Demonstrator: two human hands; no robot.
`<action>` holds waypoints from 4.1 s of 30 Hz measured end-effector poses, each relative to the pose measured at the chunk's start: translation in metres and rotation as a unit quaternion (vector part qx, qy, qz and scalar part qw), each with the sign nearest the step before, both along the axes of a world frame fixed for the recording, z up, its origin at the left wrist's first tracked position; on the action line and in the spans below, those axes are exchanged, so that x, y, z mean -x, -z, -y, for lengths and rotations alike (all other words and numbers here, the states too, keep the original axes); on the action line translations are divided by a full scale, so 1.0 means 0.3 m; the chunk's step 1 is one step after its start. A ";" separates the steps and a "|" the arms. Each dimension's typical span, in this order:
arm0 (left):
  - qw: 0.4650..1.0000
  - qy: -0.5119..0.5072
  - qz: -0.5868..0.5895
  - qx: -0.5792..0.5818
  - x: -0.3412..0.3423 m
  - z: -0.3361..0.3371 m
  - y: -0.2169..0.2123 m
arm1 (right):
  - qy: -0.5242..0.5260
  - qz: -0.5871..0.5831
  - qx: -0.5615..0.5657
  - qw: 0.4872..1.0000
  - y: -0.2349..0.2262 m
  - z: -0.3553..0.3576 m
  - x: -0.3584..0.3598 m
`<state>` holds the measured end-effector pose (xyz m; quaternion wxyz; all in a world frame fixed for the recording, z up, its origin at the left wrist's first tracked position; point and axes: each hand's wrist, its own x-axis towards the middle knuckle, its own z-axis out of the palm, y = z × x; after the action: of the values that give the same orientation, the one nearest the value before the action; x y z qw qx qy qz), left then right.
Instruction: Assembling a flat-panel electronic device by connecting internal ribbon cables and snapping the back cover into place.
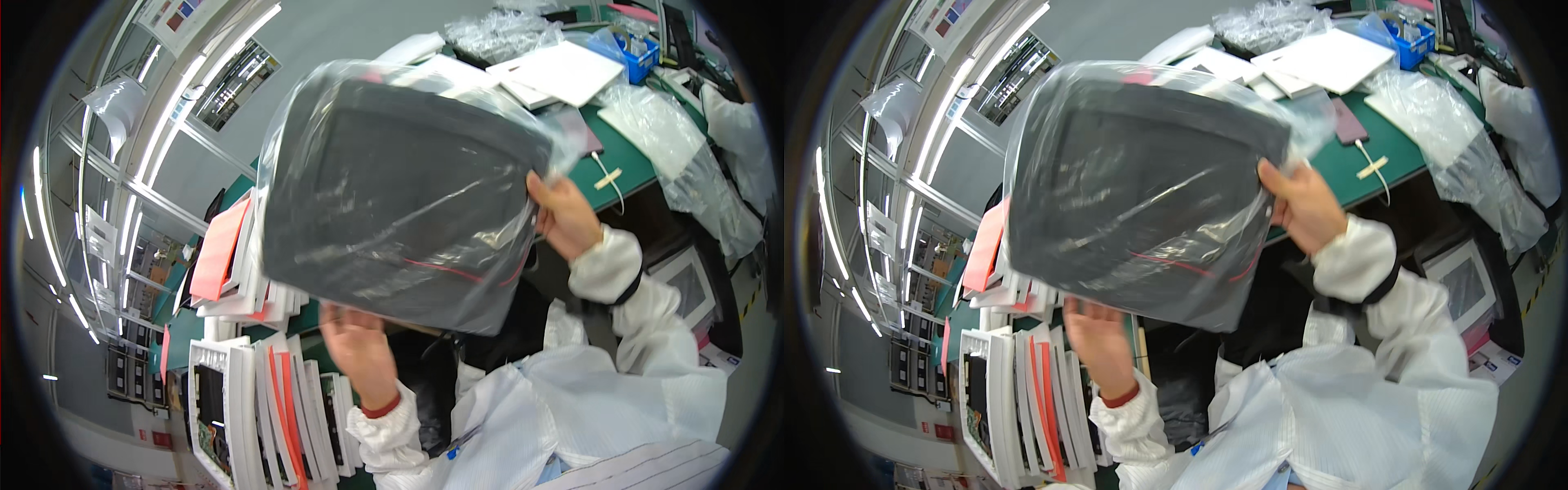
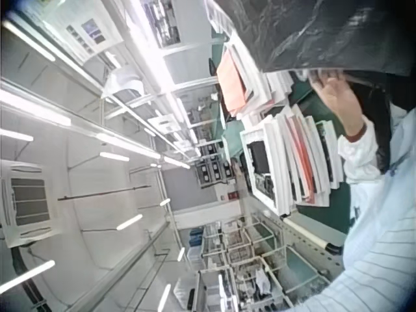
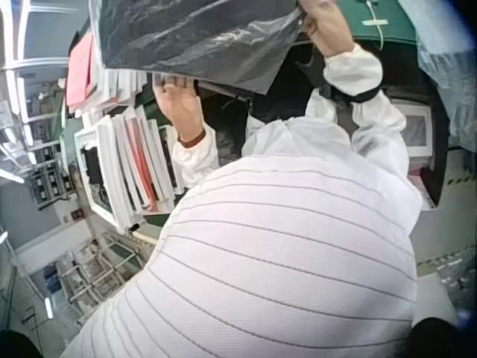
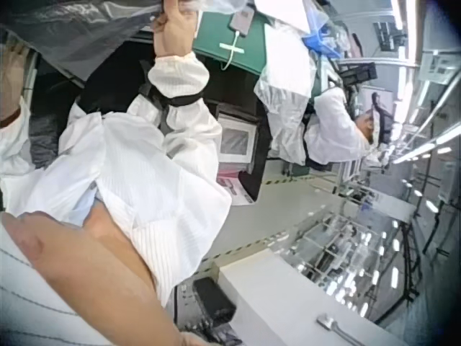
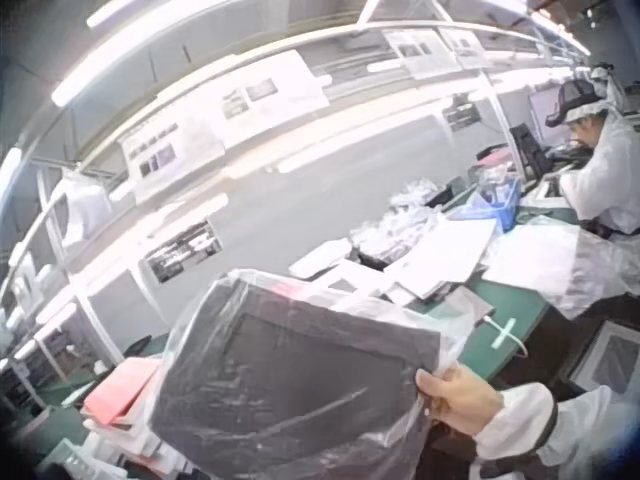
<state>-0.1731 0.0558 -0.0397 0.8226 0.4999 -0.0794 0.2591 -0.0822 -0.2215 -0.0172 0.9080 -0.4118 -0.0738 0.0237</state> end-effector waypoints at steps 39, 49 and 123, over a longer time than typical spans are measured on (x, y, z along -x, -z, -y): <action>0.898 0.368 -0.199 -0.139 -0.441 -0.019 -0.201 | 0.000 -0.032 0.126 0.992 0.106 0.217 0.024; 0.928 0.345 -0.137 -0.028 -0.309 0.157 0.008 | 0.055 -0.036 -0.065 0.996 0.356 0.155 0.113; 0.977 0.110 -0.159 0.094 -0.242 0.231 0.081 | 0.055 0.053 0.299 0.951 0.309 -0.003 0.162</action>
<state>-0.1004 -0.0135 -0.0642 0.8914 0.4437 0.0226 0.0898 -0.1309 -0.2207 -0.1100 0.7381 -0.6682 -0.0889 -0.0270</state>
